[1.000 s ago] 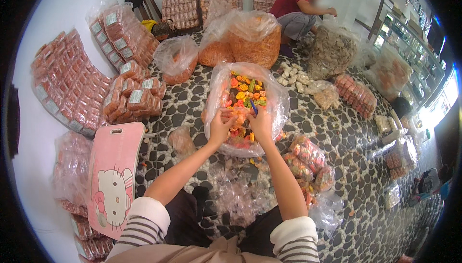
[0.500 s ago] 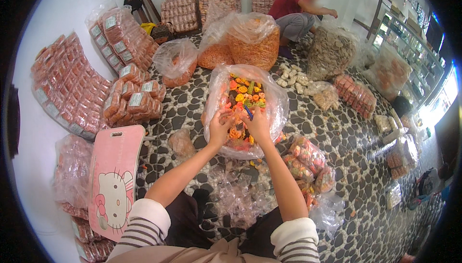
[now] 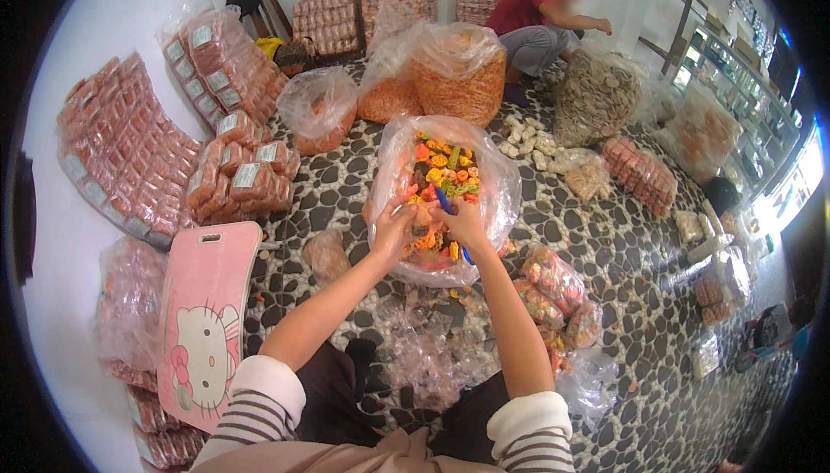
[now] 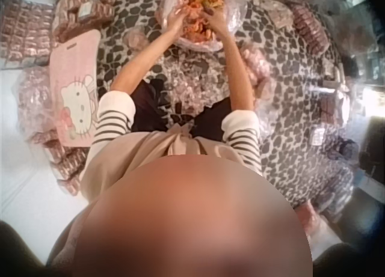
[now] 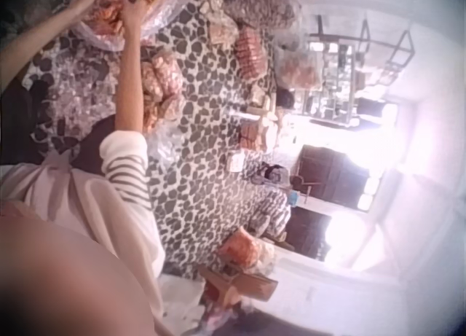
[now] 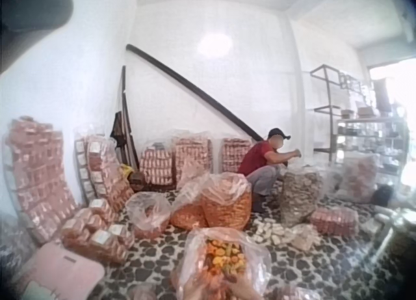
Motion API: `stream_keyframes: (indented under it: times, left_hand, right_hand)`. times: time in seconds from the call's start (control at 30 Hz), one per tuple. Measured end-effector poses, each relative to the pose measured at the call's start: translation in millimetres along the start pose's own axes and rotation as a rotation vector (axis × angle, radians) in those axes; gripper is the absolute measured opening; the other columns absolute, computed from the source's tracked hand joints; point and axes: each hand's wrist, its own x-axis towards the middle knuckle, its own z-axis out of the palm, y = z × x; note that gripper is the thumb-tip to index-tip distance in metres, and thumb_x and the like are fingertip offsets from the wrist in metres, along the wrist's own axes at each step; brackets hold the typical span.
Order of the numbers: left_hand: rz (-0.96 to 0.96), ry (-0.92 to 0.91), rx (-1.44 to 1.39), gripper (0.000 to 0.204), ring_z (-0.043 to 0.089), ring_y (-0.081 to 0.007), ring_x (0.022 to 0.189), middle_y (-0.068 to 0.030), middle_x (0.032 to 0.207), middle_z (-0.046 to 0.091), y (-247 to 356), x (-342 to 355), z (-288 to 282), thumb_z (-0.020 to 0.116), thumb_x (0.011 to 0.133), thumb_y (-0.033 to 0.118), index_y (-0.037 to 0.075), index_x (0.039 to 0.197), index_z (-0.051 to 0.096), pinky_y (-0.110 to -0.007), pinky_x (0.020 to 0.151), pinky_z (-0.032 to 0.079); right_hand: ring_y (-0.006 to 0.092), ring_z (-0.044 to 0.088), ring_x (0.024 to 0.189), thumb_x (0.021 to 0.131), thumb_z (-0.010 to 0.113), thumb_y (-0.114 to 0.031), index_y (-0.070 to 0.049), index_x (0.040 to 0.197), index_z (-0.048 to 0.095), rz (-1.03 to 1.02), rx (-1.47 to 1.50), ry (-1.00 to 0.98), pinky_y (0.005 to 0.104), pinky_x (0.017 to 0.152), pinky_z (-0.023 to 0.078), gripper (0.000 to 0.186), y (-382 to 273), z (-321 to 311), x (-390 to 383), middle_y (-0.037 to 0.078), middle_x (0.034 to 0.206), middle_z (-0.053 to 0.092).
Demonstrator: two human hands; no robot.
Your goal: The person sits on the floor and uses a blue scoop to transfer colorful candies from a large bag into smaller clear plastic bags. The person repeatedly scoops and fills multiple small bags, placing them on the floor beside them.
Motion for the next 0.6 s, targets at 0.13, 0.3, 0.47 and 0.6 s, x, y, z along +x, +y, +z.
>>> stream_keyframes:
  times: [0.13,0.3,0.47,0.6]
  left_hand:
    - [0.093,0.029,0.227,0.033,0.058,-0.0107,0.076,-0.0053,0.093,0.059,-6.5,0.2,2.2,0.063,0.082,0.013,0.004,0.109,0.047,-0.025,0.057,0.048]
    - [0.317,-0.108,0.636,0.036,0.057,-0.0103,0.07,-0.0079,0.094,0.059,-14.1,2.8,2.1,0.062,0.081,0.01,0.003,0.112,0.044,-0.024,0.058,0.047]
    - [-0.045,-0.004,0.196,0.036,0.058,-0.0123,0.07,-0.0092,0.094,0.058,-12.1,5.6,-5.7,0.061,0.082,0.009,0.002,0.113,0.043,-0.024,0.062,0.048]
    - [-0.108,0.059,-0.01,0.034,0.059,-0.014,0.076,-0.0108,0.096,0.056,-15.8,9.8,-8.9,0.063,0.08,0.01,0.002,0.11,0.048,-0.025,0.062,0.049]
  right_hand:
    - [0.0149,0.055,0.054,0.076,0.067,-0.018,0.0,0.081,0.057,-0.314,-0.486,0.327,0.029,0.048,0.042,0.022,9.1,1.1,4.4,0.009,0.064,0.059]
    - [0.0118,0.056,0.055,0.077,0.066,-0.017,0.0,0.082,0.056,-0.179,-0.233,0.339,0.0274,0.046,0.041,0.021,10.7,-2.2,10.2,0.008,0.063,0.058]
    - [0.0085,0.054,0.059,0.078,0.067,-0.021,-0.001,0.091,0.056,-0.05,-0.02,-0.029,0.0238,0.048,0.04,0.027,5.0,-3.0,4.3,0.005,0.068,0.058]
    - [0.0181,0.055,0.056,0.069,0.071,-0.022,0.001,0.082,0.059,-0.217,-0.47,0.097,0.0322,0.053,0.043,0.029,6.6,3.0,1.3,0.01,0.064,0.056]
